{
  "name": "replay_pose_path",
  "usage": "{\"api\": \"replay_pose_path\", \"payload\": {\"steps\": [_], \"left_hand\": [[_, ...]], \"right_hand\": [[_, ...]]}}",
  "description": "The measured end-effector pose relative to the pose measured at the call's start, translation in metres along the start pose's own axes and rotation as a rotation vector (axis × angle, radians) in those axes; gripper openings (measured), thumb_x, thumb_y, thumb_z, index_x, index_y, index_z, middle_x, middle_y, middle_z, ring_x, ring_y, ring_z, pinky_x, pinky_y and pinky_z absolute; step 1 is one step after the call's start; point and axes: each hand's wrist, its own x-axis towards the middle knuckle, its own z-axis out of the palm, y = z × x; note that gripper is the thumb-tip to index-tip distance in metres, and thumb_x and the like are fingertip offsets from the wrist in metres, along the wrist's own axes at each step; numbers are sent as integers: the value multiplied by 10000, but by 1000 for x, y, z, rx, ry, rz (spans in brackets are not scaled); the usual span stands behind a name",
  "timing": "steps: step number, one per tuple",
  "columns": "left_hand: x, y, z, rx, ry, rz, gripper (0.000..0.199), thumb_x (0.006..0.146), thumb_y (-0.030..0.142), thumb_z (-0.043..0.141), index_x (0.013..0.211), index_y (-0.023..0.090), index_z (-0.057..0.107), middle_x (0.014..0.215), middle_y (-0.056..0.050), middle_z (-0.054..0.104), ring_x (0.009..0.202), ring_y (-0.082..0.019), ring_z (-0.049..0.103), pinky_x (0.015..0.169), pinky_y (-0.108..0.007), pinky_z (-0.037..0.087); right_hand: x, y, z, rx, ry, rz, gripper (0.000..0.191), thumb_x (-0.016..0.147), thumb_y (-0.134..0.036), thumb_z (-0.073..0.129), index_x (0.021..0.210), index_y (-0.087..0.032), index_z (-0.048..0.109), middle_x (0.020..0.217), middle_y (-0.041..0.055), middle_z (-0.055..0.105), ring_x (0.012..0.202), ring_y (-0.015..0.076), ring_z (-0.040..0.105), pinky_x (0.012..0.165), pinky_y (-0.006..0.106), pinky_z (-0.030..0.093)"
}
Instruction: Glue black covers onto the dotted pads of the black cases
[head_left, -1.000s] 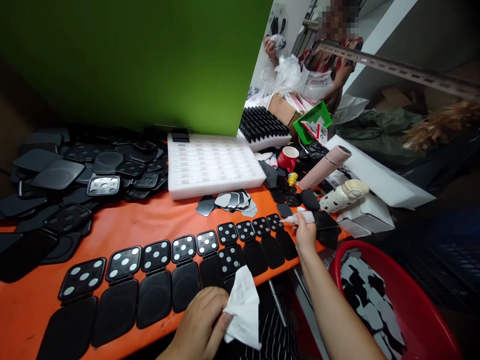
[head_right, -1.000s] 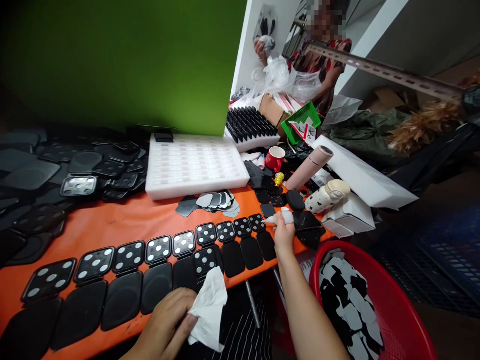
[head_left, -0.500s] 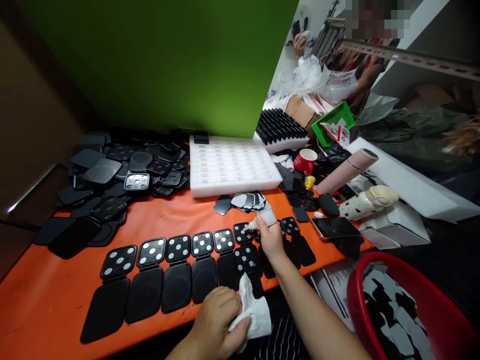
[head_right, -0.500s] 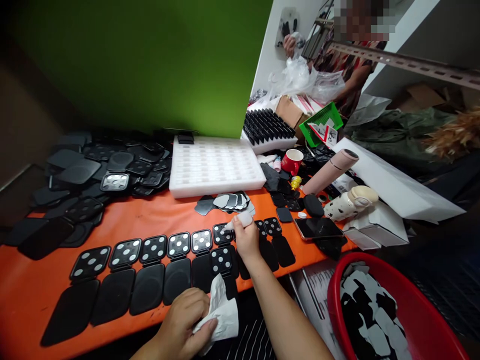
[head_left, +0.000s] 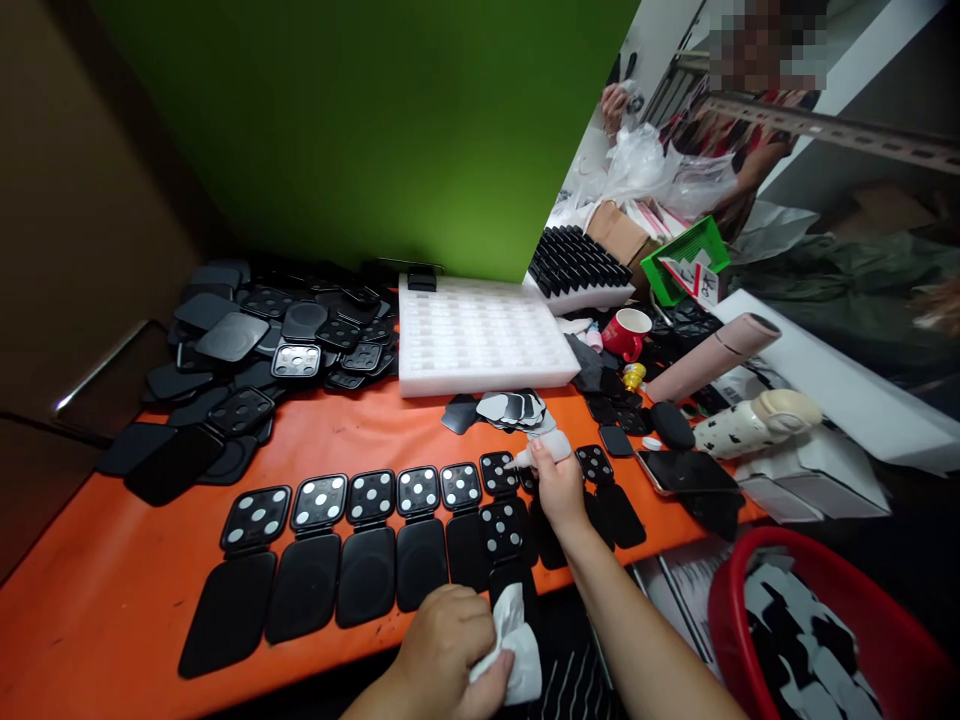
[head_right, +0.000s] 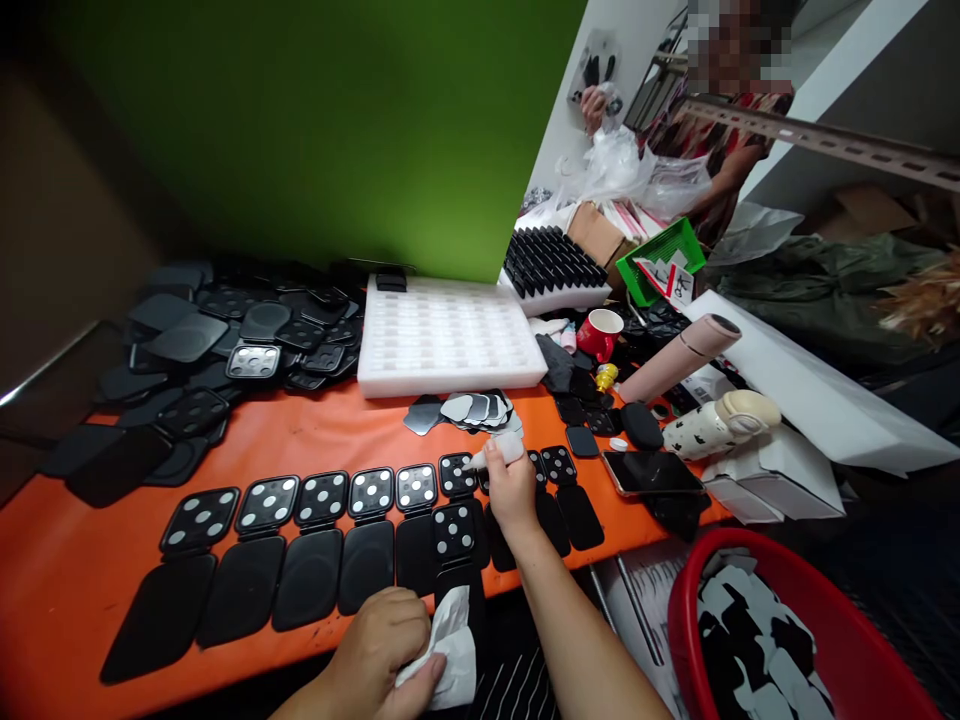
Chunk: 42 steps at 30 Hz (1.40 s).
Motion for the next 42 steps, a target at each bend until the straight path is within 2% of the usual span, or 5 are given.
{"api": "replay_pose_path", "payload": {"steps": [13, 17, 21, 29, 42], "left_hand": [[0, 1, 1, -20, -51, -28, 226, 766, 245, 433, 549, 196, 398, 513, -6, 504, 495, -140, 488, 507, -266, 311], [1, 1, 2, -8, -52, -43, 239, 777, 257, 428, 547, 195, 403, 513, -5, 500, 490, -137, 483, 507, -267, 312], [0, 2, 3, 14, -36, -48, 253, 781, 265, 420, 538, 197, 414, 508, -7, 491, 479, -136, 478, 495, -271, 312], [1, 3, 7, 59, -9, -77, 247, 776, 284, 435, 545, 197, 445, 510, -8, 490, 475, -142, 485, 471, -271, 284], [3, 4, 8, 79, 9, -87, 257, 787, 281, 434, 545, 196, 455, 511, -6, 486, 476, -140, 483, 466, -270, 278]], "right_hand": [[-8, -1, -1, 137, -2, 85, 277, 774, -439, 507, 691, -180, 556, 601, 11, 579, 541, 158, 507, 521, 256, 396], [-16, -16, 9, 201, -134, 60, 270, 803, -412, 488, 673, -181, 538, 606, 3, 566, 552, 146, 505, 536, 245, 398], [-26, -31, 24, 64, -224, -18, 252, 790, -399, 520, 702, -168, 571, 649, 31, 606, 604, 167, 542, 572, 254, 395], [-26, -36, 30, -156, -225, -98, 273, 791, -417, 504, 654, -183, 543, 590, 24, 584, 552, 167, 521, 522, 249, 341], [-13, -34, 42, 29, -185, -21, 255, 758, -421, 544, 672, -184, 583, 649, 32, 630, 621, 176, 551, 610, 273, 410]]}}
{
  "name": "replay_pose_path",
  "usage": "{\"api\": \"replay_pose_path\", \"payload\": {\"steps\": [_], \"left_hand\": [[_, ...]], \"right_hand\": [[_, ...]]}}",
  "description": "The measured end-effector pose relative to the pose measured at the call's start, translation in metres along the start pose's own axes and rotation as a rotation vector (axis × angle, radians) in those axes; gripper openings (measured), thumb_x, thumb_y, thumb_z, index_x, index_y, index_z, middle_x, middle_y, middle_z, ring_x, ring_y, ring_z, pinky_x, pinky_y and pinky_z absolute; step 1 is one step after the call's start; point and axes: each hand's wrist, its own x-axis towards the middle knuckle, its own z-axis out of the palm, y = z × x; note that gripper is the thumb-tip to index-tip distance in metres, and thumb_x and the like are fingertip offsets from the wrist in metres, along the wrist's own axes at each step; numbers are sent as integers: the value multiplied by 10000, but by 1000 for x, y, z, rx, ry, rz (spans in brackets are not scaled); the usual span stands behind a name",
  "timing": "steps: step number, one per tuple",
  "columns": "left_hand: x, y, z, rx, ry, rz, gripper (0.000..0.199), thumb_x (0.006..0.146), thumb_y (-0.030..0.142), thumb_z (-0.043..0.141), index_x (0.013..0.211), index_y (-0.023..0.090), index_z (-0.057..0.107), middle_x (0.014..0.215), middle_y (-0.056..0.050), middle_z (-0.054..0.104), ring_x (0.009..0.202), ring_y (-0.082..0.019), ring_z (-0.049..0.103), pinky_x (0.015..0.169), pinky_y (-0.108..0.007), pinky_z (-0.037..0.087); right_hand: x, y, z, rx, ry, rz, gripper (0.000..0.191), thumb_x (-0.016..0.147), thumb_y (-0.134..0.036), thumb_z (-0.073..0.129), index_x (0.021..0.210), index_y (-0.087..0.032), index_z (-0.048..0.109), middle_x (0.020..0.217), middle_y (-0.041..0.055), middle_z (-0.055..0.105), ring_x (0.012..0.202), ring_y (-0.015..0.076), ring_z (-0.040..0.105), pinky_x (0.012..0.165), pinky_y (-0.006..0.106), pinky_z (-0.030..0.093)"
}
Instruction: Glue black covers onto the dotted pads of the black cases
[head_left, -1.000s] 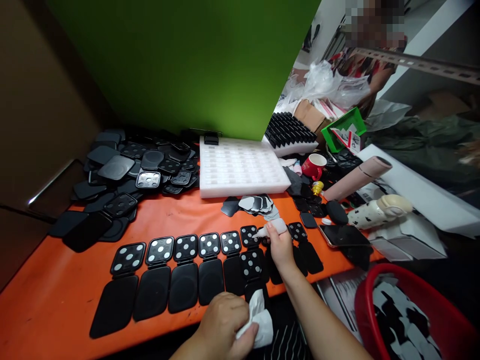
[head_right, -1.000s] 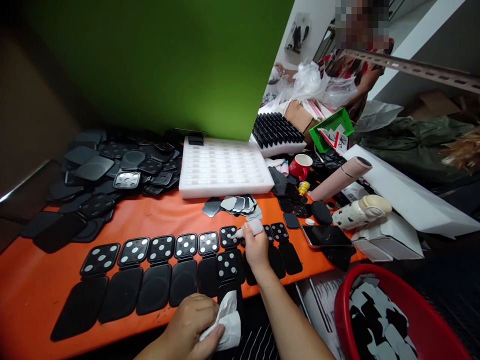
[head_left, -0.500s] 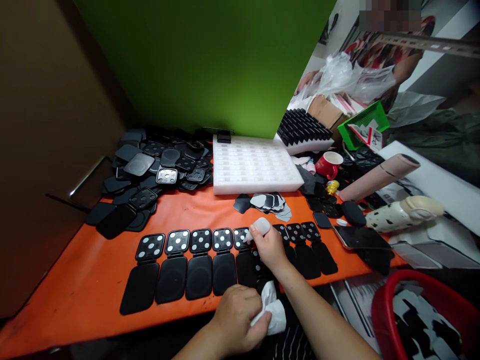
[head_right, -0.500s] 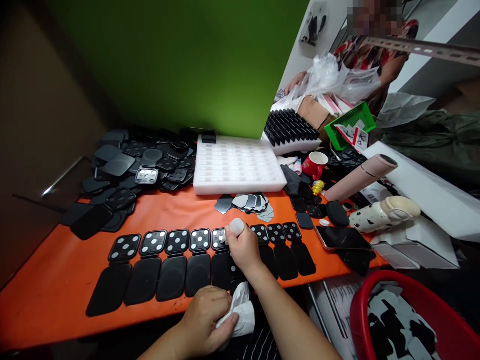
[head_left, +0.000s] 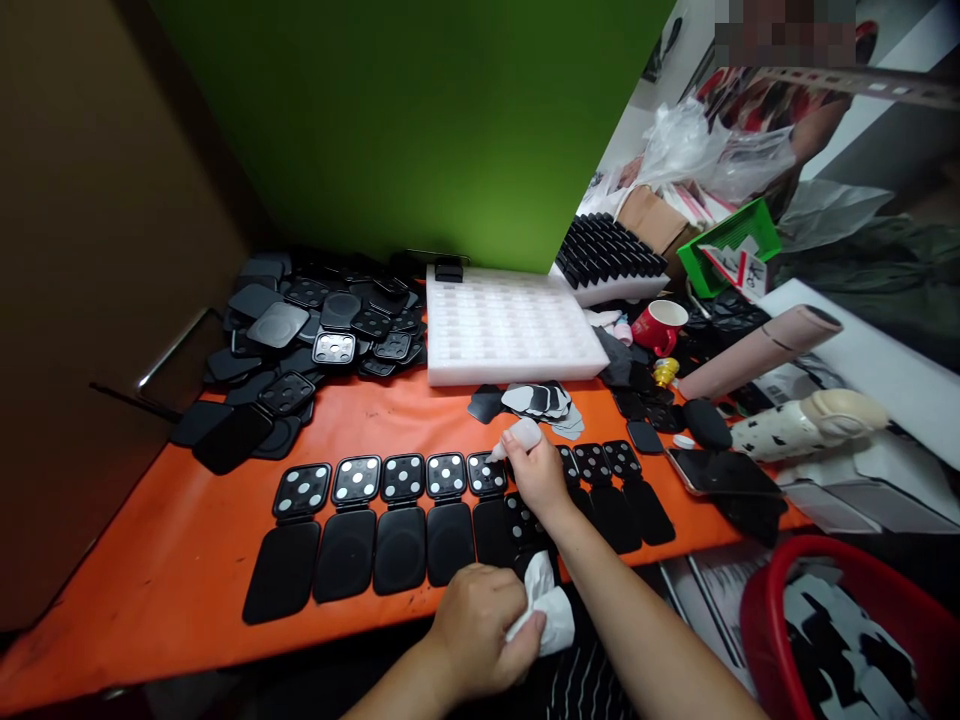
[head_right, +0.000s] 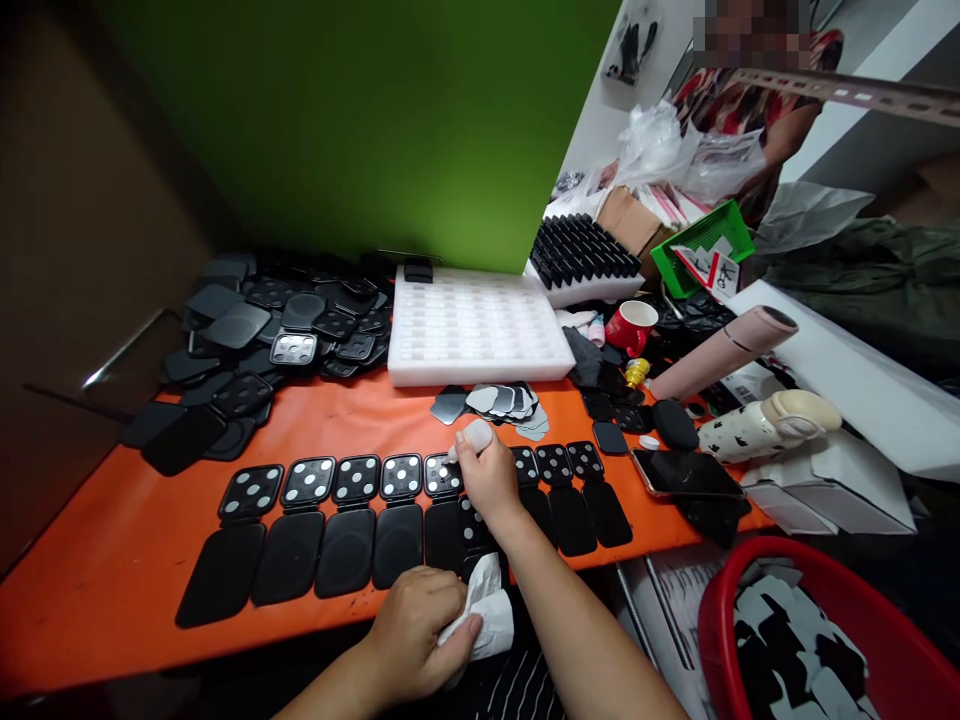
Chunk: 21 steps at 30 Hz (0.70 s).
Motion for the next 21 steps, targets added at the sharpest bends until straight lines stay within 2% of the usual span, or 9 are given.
{"api": "replay_pose_path", "payload": {"steps": [5, 8, 11, 13, 16, 21], "left_hand": [[1, 0, -2, -4, -4, 9, 254, 790, 273, 446, 547, 199, 459, 511, -3, 482, 475, -140, 479, 465, -271, 278], [0, -1, -2, -20, -16, 21, 246, 801, 270, 446, 568, 199, 474, 523, -3, 487, 489, -139, 482, 477, -264, 290], [-1, -2, -2, -43, -30, 31, 236, 808, 269, 451, 586, 194, 483, 536, -6, 497, 506, -141, 489, 489, -260, 297], [-1, -2, -2, -57, -36, 32, 232, 812, 263, 452, 595, 190, 487, 547, -10, 507, 517, -142, 492, 498, -260, 298], [0, -2, -3, -80, -44, 31, 228, 824, 257, 446, 613, 186, 496, 569, -16, 525, 535, -144, 495, 508, -261, 300], [-1, 2, -10, -119, -54, 17, 250, 849, 272, 414, 626, 182, 482, 624, -28, 536, 579, -147, 493, 536, -261, 338]], "right_hand": [[1, 2, -11, 330, 73, 186, 287, 734, -461, 561, 682, -179, 551, 580, 2, 575, 535, 148, 524, 514, 253, 418], [-12, -2, -34, 682, 100, 386, 253, 756, -440, 549, 753, -188, 531, 584, -25, 546, 496, 121, 499, 483, 240, 432], [-34, -7, -61, 997, 49, 641, 228, 772, -424, 540, 741, -198, 527, 542, -48, 503, 471, 102, 472, 579, 279, 498], [-49, -6, -73, 1089, 17, 775, 243, 790, -428, 516, 713, -197, 529, 513, -55, 479, 452, 92, 453, 670, 332, 518], [-62, -1, -78, 1177, 42, 901, 218, 786, -409, 531, 713, -204, 534, 497, -62, 469, 447, 87, 442, 728, 379, 515], [-64, 8, -71, 1209, 75, 930, 225, 784, -406, 530, 696, -199, 531, 491, -60, 465, 454, 93, 444, 735, 397, 516]]}}
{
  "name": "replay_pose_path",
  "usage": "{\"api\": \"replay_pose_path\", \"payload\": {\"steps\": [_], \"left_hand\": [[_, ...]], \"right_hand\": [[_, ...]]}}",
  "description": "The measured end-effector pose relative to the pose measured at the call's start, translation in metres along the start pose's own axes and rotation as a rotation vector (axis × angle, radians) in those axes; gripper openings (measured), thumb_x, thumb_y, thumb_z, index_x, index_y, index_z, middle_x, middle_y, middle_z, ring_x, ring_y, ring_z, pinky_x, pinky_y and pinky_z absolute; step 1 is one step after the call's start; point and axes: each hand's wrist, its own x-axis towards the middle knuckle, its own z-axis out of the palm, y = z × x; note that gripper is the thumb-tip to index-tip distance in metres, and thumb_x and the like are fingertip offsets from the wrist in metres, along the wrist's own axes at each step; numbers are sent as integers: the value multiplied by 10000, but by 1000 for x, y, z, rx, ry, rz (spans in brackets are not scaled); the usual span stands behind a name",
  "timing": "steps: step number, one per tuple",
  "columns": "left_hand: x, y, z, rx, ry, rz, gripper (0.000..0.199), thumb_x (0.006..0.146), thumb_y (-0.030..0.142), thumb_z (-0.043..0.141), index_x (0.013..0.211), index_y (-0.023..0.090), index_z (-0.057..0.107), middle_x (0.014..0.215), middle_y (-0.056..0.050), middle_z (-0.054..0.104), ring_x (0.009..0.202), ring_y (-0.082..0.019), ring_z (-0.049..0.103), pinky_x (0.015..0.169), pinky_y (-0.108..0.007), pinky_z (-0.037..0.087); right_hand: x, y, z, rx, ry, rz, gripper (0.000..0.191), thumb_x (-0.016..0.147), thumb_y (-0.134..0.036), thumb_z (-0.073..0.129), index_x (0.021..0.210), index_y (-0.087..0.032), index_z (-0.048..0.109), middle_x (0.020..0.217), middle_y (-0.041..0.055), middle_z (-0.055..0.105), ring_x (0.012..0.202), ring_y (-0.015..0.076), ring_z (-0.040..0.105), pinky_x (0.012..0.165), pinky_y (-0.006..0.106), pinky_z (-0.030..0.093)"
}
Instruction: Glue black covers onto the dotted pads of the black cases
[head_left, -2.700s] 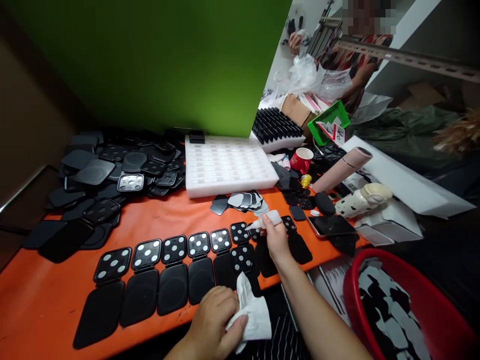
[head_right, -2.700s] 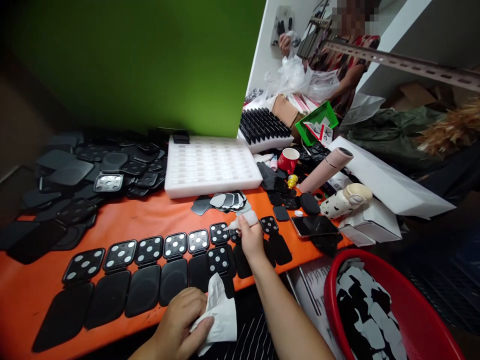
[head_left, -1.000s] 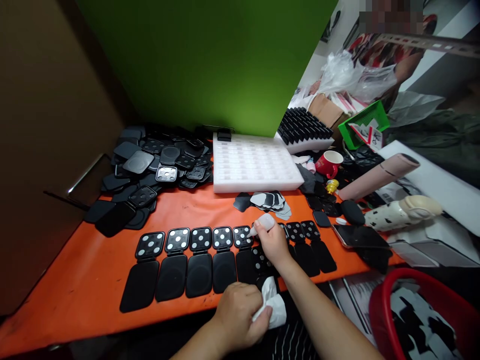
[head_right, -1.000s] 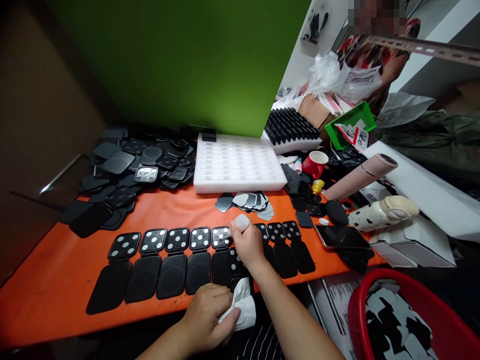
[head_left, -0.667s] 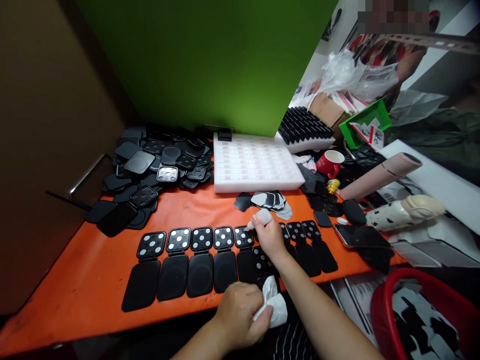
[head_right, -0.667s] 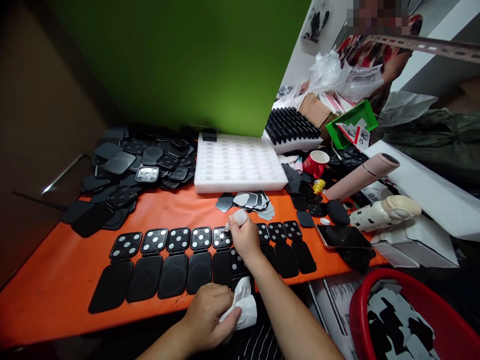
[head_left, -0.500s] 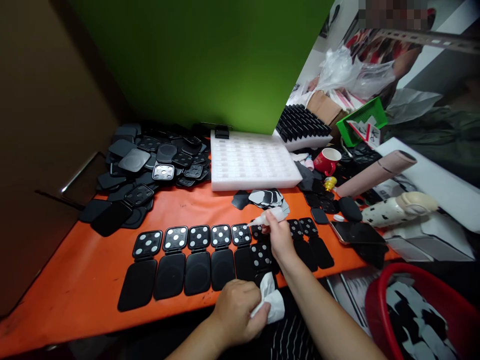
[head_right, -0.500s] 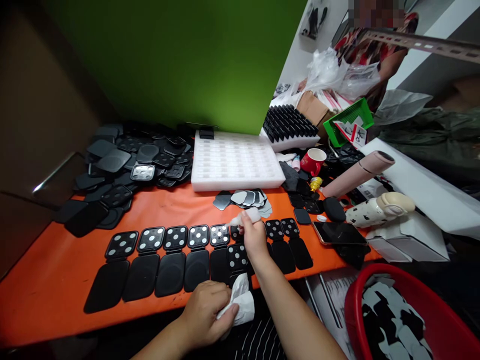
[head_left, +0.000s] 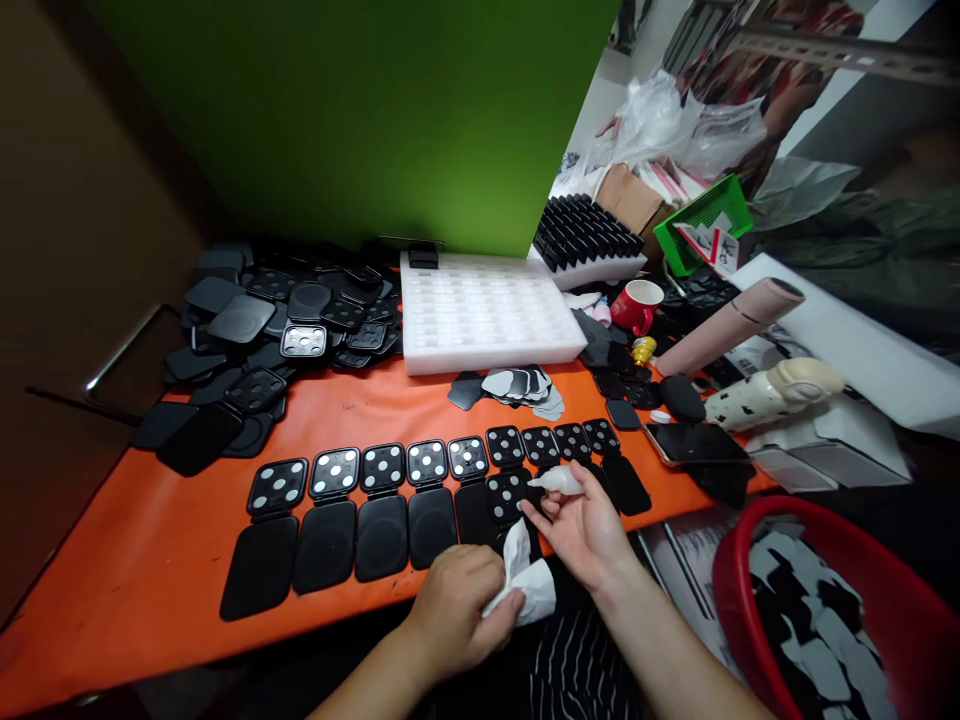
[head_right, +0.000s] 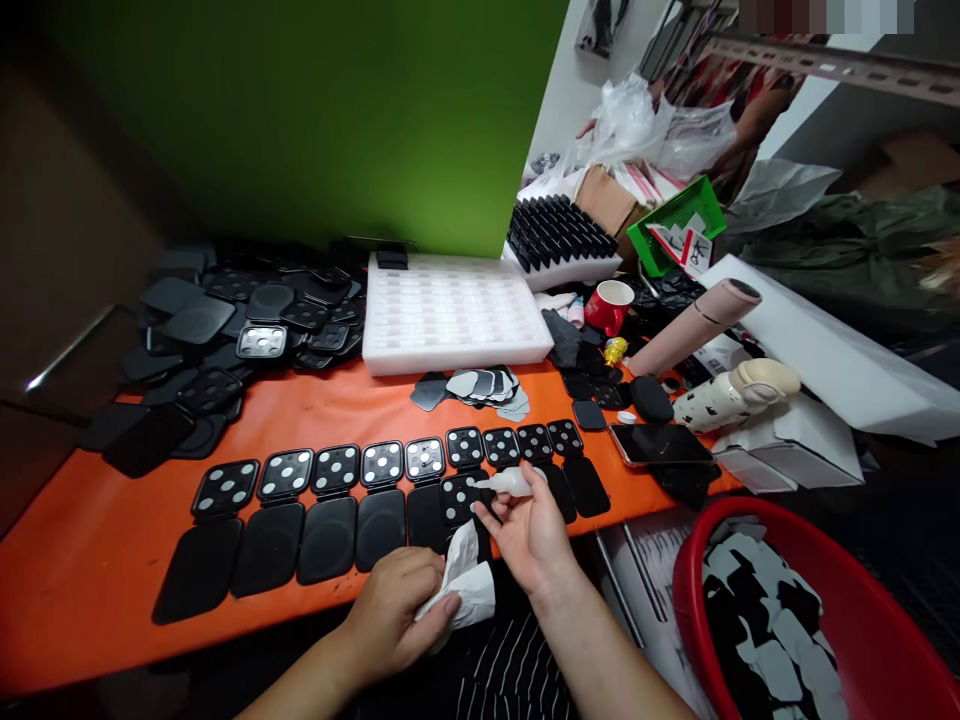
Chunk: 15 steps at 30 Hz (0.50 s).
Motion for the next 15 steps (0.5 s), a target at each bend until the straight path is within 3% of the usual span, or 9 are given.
{"api": "replay_pose_path", "payload": {"steps": [4, 7, 9, 13, 15], "left_hand": [[-5, 4, -18, -119, -12, -62, 255, 885, 321, 333, 767, 176, 506, 737, -57, 538, 656, -172, 508, 576, -279, 395], [-6, -3, -51, -196, 86, -164, 259, 897, 342, 320, 897, 176, 519, 820, -63, 546, 729, -186, 534, 628, -288, 433], [-4, -11, -84, -122, 312, -282, 252, 879, 368, 376, 937, 178, 530, 849, -58, 563, 774, -200, 549, 661, -296, 440], [6, -28, -150, 17, 841, -709, 297, 774, 448, 540, 894, 178, 570, 746, -21, 588, 664, -188, 548, 566, -265, 412], [17, -32, -167, 28, 951, -793, 298, 733, 448, 595, 876, 187, 589, 755, -11, 599, 659, -177, 544, 560, -251, 394]], "right_hand": [[3, 0, -2, -10, -21, -15, 213, 784, -401, 529, 705, -203, 524, 502, -58, 465, 457, 98, 443, 743, 409, 515], [4, 0, -4, 4, -20, -5, 215, 786, -404, 521, 701, -206, 515, 502, -57, 459, 460, 101, 446, 755, 416, 514], [4, 1, -5, 31, -19, 14, 230, 786, -410, 523, 700, -196, 522, 502, -56, 457, 454, 91, 435, 779, 411, 509], [4, 2, -4, 80, -36, 55, 239, 796, -398, 524, 722, -172, 544, 510, -51, 455, 461, 78, 429, 836, 389, 491], [3, 1, -4, 111, -51, 68, 237, 801, -377, 527, 705, -161, 542, 514, -47, 450, 465, 72, 424, 852, 366, 484]]}}
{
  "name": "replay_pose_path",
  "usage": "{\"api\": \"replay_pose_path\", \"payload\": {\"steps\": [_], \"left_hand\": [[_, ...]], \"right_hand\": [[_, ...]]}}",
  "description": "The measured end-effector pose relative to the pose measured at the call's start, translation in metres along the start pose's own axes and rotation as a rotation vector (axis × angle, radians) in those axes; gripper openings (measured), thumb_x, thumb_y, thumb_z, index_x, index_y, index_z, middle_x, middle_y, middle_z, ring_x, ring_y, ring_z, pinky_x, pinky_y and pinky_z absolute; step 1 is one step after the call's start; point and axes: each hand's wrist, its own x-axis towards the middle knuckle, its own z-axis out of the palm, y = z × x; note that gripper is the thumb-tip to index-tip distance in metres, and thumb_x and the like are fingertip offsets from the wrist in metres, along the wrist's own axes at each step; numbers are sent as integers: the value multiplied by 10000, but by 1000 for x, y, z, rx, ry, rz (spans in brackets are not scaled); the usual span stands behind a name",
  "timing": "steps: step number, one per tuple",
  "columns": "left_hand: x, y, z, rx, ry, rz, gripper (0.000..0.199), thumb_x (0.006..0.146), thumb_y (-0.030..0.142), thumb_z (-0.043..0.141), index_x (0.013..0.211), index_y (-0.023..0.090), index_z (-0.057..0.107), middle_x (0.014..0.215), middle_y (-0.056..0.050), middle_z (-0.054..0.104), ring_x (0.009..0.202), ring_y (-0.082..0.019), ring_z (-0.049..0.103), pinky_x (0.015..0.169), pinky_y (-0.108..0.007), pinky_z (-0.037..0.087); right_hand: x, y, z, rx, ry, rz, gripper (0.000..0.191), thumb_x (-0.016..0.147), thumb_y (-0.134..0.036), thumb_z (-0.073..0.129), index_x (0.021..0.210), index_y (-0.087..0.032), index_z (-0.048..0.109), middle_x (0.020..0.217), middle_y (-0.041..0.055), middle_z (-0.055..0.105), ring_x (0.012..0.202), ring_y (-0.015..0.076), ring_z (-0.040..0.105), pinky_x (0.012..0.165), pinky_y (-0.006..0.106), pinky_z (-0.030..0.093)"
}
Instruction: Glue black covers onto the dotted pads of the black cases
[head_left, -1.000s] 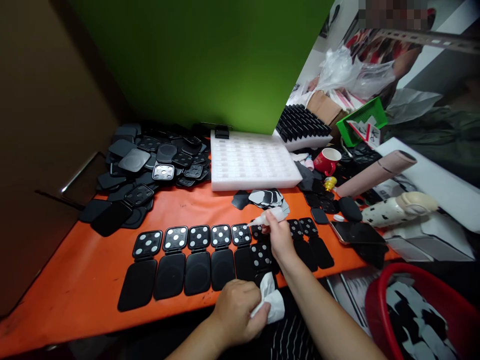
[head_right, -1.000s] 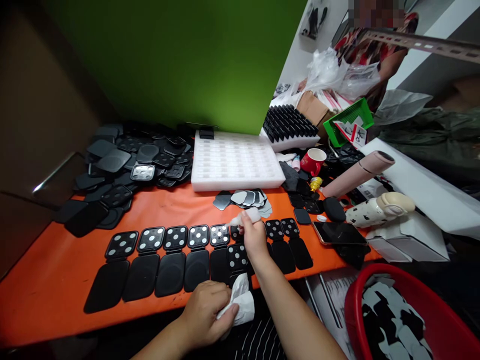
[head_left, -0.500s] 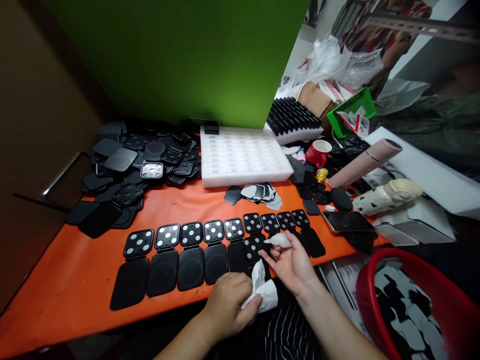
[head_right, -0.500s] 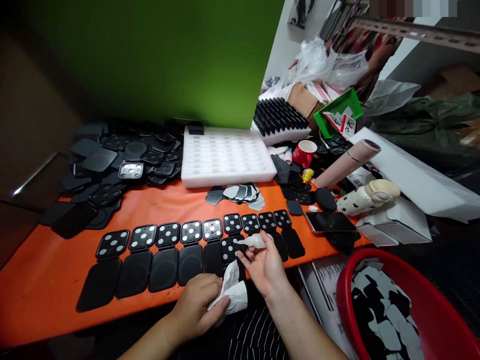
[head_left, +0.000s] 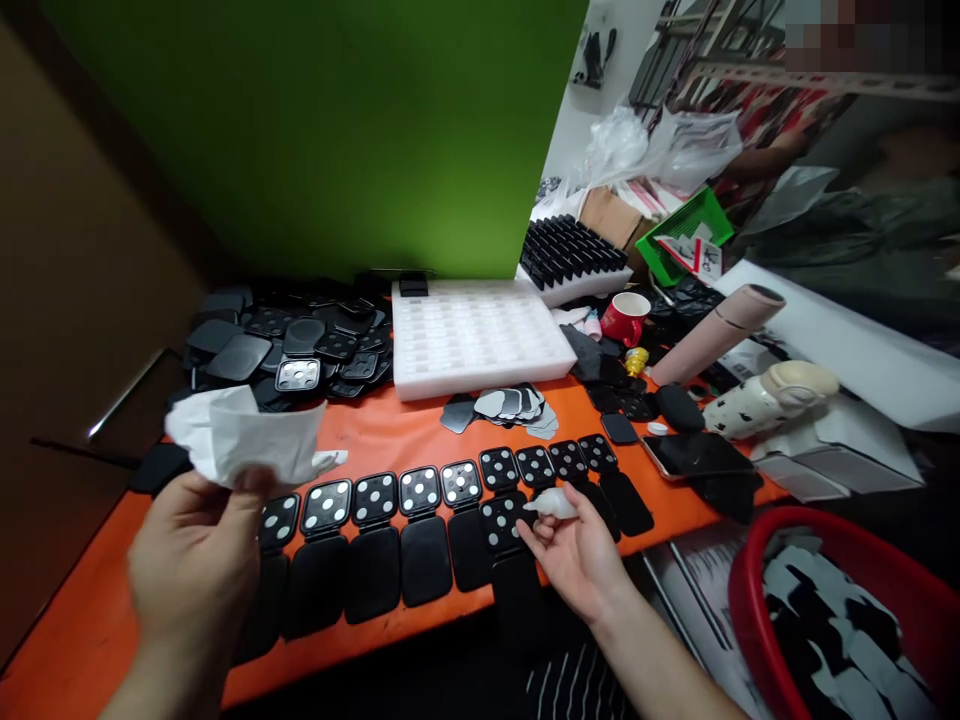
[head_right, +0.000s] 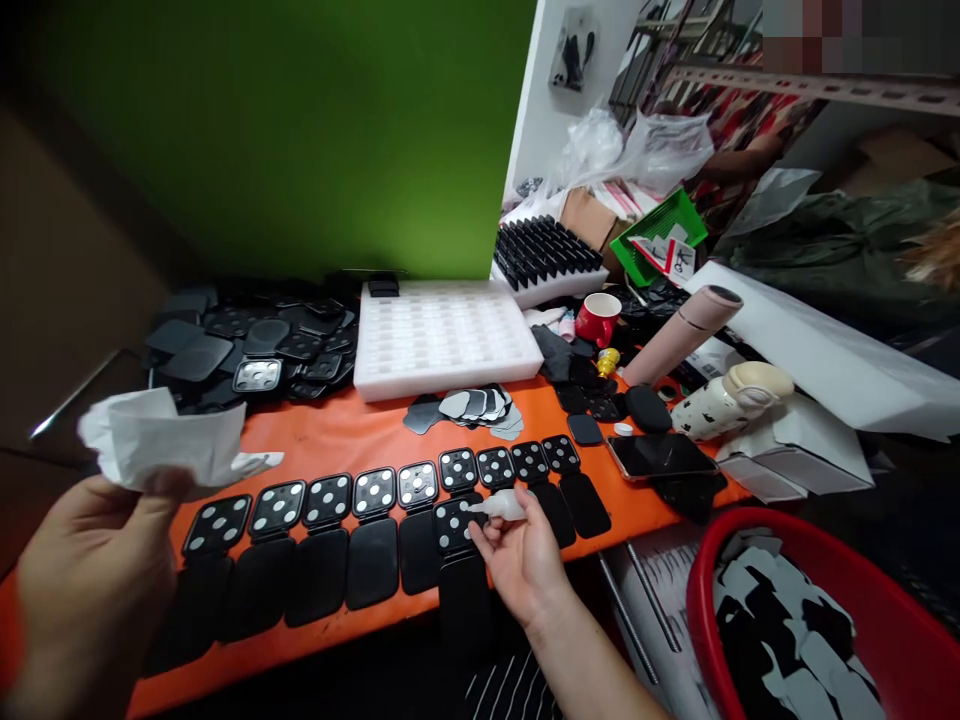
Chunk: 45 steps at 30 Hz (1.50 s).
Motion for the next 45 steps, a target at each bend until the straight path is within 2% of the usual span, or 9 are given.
{"api": "replay_pose_path", "payload": {"steps": [2, 8, 15, 18, 22, 28, 32, 38, 45], "left_hand": [[7, 8, 12, -28, -87, 4, 294, 700, 441, 625, 845, 186, 601, 736, -2, 608, 643, -170, 543, 548, -242, 387], [-20, 39, 102, -52, -775, 240, 291, 702, 401, 612, 582, 186, 458, 520, 52, 487, 482, -121, 454, 453, -213, 313], [-51, 126, 232, -183, -966, 371, 308, 635, 354, 701, 861, 184, 578, 827, -11, 648, 729, -162, 585, 621, -223, 403], [-51, 145, 257, -227, -998, 362, 476, 589, 326, 739, 996, 159, 559, 961, -76, 650, 809, -193, 606, 658, -238, 428], [-35, 117, 224, -236, -943, 344, 304, 701, 353, 636, 947, 192, 559, 869, -29, 645, 701, -160, 599, 619, -240, 430], [7, 37, 86, -117, -700, 260, 203, 819, 375, 487, 748, 186, 502, 680, 28, 510, 624, -124, 495, 569, -219, 376], [-25, -15, 24, 96, -628, 281, 354, 876, 349, 370, 556, 196, 379, 539, 40, 386, 514, -120, 410, 485, -228, 325], [-102, -52, 20, 113, -827, 516, 136, 849, 141, 360, 867, 185, 487, 876, -57, 558, 810, -176, 530, 727, -313, 442], [-127, -46, 36, 110, -844, 753, 303, 807, 122, 458, 1087, 222, 517, 1082, -68, 582, 1064, -219, 495, 960, -435, 367]], "right_hand": [[-1, -5, 0, 49, -16, -13, 243, 801, -368, 535, 675, -160, 530, 518, -45, 440, 471, 69, 418, 848, 343, 487], [-9, -42, -1, 159, -58, -152, 229, 828, -331, 496, 674, -163, 522, 544, -39, 413, 491, 76, 408, 749, 302, 517], [-36, -94, -16, 229, -83, -368, 230, 860, -284, 427, 678, -168, 505, 577, -43, 384, 500, 70, 383, 725, 319, 513], [-45, -101, -21, 261, -71, -403, 225, 860, -277, 426, 674, -171, 495, 583, -45, 377, 501, 69, 381, 713, 319, 510], [-44, -96, -23, 269, -91, -344, 179, 857, -282, 439, 732, -183, 520, 597, -46, 388, 495, 71, 381, 632, 287, 504], [-23, -70, -7, 203, -134, -180, 176, 855, -307, 453, 775, -185, 551, 604, -37, 446, 494, 73, 400, 560, 250, 479], [-9, -39, 21, -22, -165, -96, 185, 831, -337, 519, 778, -171, 582, 603, -17, 516, 506, 80, 449, 588, 259, 482], [15, 10, 65, -442, -328, -181, 209, 747, -356, 645, 806, -162, 598, 655, 13, 608, 610, 134, 555, 619, 274, 473], [46, 32, 93, -853, -376, -415, 316, 687, -451, 666, 762, -153, 592, 657, 6, 625, 582, 140, 552, 558, 256, 445]]}}
